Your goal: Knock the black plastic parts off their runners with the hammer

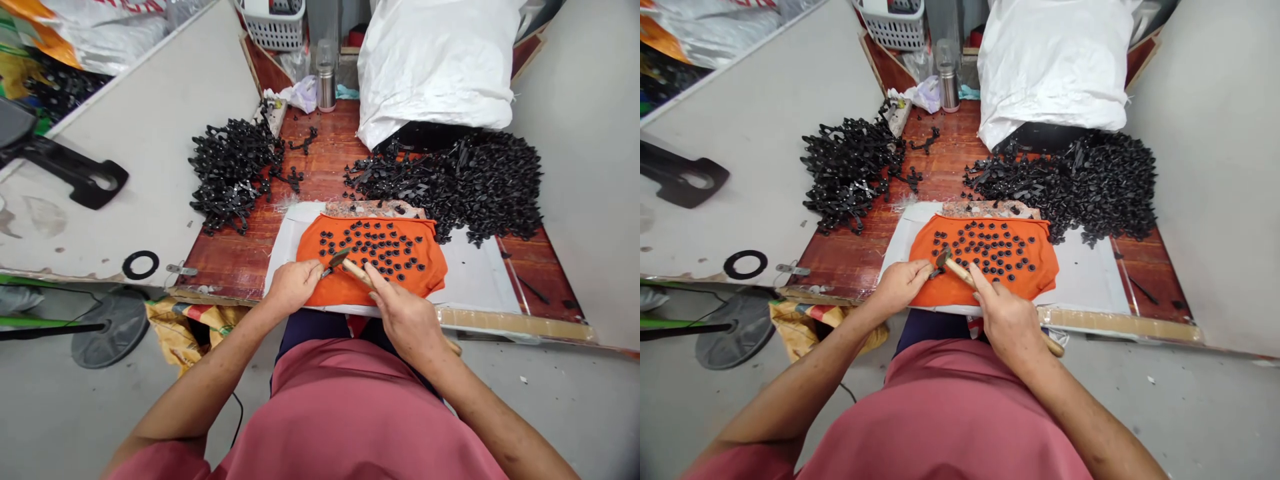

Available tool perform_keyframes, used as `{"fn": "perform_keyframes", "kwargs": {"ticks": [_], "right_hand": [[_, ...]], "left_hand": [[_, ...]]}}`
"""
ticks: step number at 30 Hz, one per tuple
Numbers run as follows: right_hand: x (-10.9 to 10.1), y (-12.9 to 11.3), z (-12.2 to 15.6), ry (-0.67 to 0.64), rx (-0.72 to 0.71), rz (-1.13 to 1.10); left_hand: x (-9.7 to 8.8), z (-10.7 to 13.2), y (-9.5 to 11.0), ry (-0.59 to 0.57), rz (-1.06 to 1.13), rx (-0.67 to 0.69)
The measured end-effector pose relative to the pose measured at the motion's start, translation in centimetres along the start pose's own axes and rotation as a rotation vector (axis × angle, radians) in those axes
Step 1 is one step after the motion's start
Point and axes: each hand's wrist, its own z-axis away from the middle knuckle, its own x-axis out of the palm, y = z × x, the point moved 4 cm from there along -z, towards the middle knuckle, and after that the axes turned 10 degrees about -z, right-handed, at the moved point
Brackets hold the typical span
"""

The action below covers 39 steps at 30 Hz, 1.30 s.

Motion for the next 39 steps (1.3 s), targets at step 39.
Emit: {"fn": "perform_keyframes", "kwargs": {"ticks": [39], "right_hand": [[0.8,-2.1,-3.6,0.056,0.130,-1.234]], "left_hand": [[0.9,3.8,3.6,-0.245,1.000,-0.031]]}}
